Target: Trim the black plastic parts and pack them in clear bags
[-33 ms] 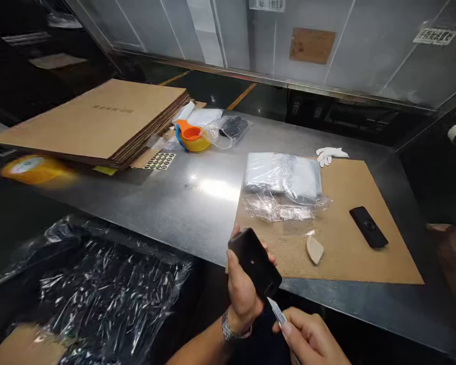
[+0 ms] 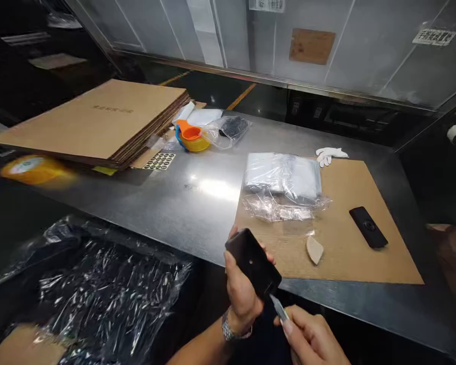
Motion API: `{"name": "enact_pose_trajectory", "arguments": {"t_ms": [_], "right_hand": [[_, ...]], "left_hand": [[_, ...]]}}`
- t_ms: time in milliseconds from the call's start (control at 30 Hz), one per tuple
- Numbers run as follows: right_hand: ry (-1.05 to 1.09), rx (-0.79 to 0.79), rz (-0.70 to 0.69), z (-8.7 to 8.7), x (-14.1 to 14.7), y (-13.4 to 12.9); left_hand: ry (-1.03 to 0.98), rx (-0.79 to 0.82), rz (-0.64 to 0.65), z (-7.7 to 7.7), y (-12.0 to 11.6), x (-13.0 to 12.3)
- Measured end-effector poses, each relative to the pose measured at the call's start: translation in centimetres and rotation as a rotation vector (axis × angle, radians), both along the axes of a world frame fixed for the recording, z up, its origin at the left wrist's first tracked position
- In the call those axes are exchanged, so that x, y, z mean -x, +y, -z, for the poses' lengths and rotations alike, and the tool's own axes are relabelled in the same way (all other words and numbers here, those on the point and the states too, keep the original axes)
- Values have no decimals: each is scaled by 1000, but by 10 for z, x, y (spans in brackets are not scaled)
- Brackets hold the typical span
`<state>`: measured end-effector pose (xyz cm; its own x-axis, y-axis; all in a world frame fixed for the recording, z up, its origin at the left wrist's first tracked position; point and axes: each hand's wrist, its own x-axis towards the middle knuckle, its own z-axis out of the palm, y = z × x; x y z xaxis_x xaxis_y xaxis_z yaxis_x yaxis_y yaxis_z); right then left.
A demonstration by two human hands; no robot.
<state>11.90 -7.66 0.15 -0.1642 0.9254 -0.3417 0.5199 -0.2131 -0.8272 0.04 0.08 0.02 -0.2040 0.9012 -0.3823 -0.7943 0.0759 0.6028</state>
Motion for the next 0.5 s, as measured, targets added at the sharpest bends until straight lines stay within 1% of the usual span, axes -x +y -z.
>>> {"name": "enact_pose_trajectory", "arguments": {"t_ms": [100,167,200,233,267,333,500], "right_hand": [[-214,-449,-133,2,-5,-3],[-372,-780,-173,4,-4,-3],[-455,-902,-193,4,-1,-3],[-540,-991,-204,4,1,-3],[-619,-1049,-211,4,4,-3],[-736,-1113,-232,3,8,-2],[-864,-1163,-280,1,11,0]], "left_hand": [[-26,-39,-82,-1,2,-1],[-29,-75,-134,-3,2,-1],[-29,-91,-152,-4,2,0],[-29,-104,-164,-5,1,0],[-27,-116,-177,-5,1,0],[-16,-136,-201,-7,-1,0],[1,-171,-228,-9,-1,1]]}}
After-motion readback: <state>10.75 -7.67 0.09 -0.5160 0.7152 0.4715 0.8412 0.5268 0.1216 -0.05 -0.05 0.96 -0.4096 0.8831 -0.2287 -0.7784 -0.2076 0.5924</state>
